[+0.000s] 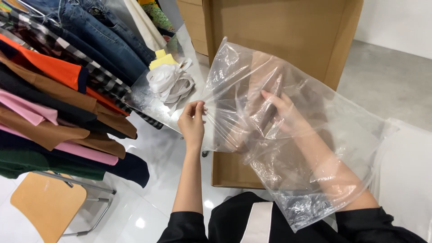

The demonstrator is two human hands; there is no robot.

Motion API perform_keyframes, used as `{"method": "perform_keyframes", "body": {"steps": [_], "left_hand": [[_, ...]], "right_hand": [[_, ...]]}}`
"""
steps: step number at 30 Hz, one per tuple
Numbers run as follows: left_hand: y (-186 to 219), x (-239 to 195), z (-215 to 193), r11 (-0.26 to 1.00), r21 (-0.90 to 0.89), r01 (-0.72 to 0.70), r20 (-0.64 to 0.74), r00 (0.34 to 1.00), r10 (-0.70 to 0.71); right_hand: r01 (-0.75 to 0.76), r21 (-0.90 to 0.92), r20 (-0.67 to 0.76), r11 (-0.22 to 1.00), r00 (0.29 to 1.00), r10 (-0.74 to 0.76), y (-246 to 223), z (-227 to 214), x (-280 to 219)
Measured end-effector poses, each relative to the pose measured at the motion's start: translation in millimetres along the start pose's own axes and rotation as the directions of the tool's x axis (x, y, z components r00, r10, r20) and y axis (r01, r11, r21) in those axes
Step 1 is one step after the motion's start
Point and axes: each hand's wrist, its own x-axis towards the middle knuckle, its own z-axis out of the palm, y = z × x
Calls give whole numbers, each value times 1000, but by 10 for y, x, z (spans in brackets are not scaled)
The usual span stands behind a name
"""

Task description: The person unpacks folded garments from a cardboard box, removes them from plastic packaging, and places them on a clothing rack using hangers. The person also folds a brown garment on a metal table and hangs it on the rack.

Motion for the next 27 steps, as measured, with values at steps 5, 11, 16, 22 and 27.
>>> {"method": "perform_keyframes", "body": {"steps": [5,11,16,22,27], "left_hand": [[-154,25,-67,1000,-9,2,-32,999,-2],[-562,78,-290,999,39,-2,-173,985,8],[-872,60,-659,998,17,65,-336,940,-56],[-827,-126,-601,986,1,164,-339,928,-154],[-783,-229,-486,943,-109,314,-243,912,-331]], "right_hand": [[-40,1,-19,999,999,40,-426,138,-448],[-128,3,-102,992,987,128,-748,113,-486],[-89,-7,-215,996,973,85,-568,-816,-160],[116,-131,-275,984,950,-149,-590,-1526,-293],[47,-384,-535,922,802,-264,-882,-1624,-636]]}}
